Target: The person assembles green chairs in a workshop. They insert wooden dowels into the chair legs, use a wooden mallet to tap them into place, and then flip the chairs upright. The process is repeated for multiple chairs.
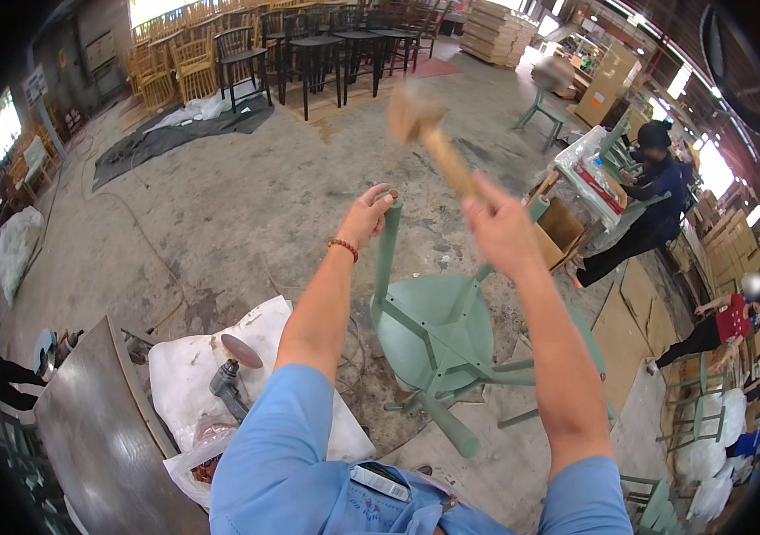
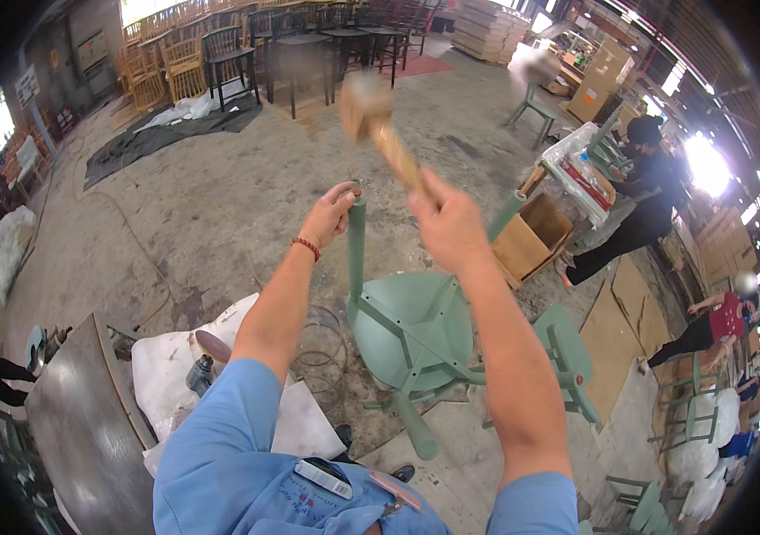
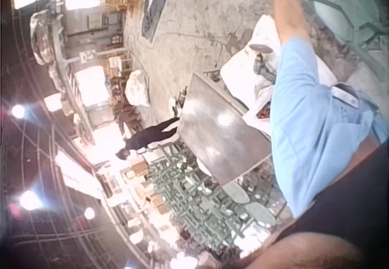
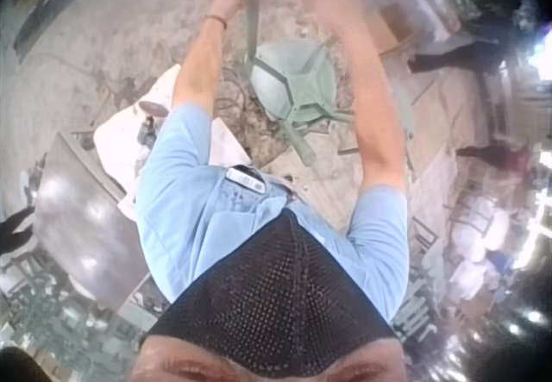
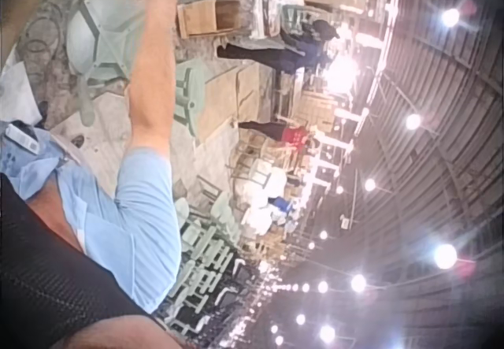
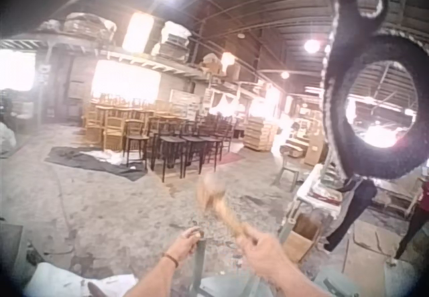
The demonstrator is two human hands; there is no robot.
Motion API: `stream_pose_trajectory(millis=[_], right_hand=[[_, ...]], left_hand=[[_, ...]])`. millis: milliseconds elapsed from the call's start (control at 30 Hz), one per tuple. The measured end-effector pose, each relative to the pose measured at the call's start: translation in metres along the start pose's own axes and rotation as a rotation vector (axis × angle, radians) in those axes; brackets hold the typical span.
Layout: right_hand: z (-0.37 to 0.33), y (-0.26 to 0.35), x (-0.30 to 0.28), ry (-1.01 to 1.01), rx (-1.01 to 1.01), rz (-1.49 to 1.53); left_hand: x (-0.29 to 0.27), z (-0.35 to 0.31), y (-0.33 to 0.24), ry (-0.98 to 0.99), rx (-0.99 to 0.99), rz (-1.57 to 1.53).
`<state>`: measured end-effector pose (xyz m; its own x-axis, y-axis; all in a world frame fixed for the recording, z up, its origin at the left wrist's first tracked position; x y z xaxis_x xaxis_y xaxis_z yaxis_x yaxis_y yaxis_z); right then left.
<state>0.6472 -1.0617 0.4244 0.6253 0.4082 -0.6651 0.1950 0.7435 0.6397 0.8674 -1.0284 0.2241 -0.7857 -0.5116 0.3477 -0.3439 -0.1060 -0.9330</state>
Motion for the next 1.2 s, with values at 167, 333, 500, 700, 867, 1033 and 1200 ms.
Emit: stream_pose_trajectory(millis=[167, 333, 500, 700, 867, 1033, 1200], right_hand=[[0.003, 0.084, -0.062, -0.425, -0.25, 0.587], [-0.042, -0.083, 0.057, 0.3, 0.092, -0.216], [-0.141, -0.088, -0.011, 0.057, 0.279, 0.118], [-0.268, -0.094, -0.086, -0.326, 0.24, 0.35], [-0.428, -0.138, -0.098, -0.295, 0.591, 0.328], [-0.548, -0.139, -0.079, -0.317, 0.589, 0.452], [-0.59, -0.134, -0.053, -0.21, 0.662, 0.648]], left_hand=[[-0.009, -0.011, 0.012, -0.225, 0.024, 0.587], [0.008, -0.002, 0.033, -0.238, 0.091, 0.45], [-0.034, -0.01, -0.001, -0.43, 0.148, 0.739], [-0.042, -0.069, 0.067, -0.415, -0.105, 0.43], [0.031, -0.166, 0.106, -0.233, -0.066, 0.839], [0.074, -0.302, 0.205, -0.101, -0.339, -0.34], [0.203, -0.429, 0.305, 0.065, -0.608, -0.124]])
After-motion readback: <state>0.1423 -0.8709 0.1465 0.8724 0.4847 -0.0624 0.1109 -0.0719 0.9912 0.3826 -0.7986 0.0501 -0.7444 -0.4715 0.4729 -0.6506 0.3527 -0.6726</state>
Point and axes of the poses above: each hand's wrist, its own z-axis towards the middle knuckle, its own x-axis out of the palm, y = z × x, the point moved 9 cm from there along z, towards the middle knuckle, and after that the axes turned 9 degrees about -x, right-handed, at the moved point
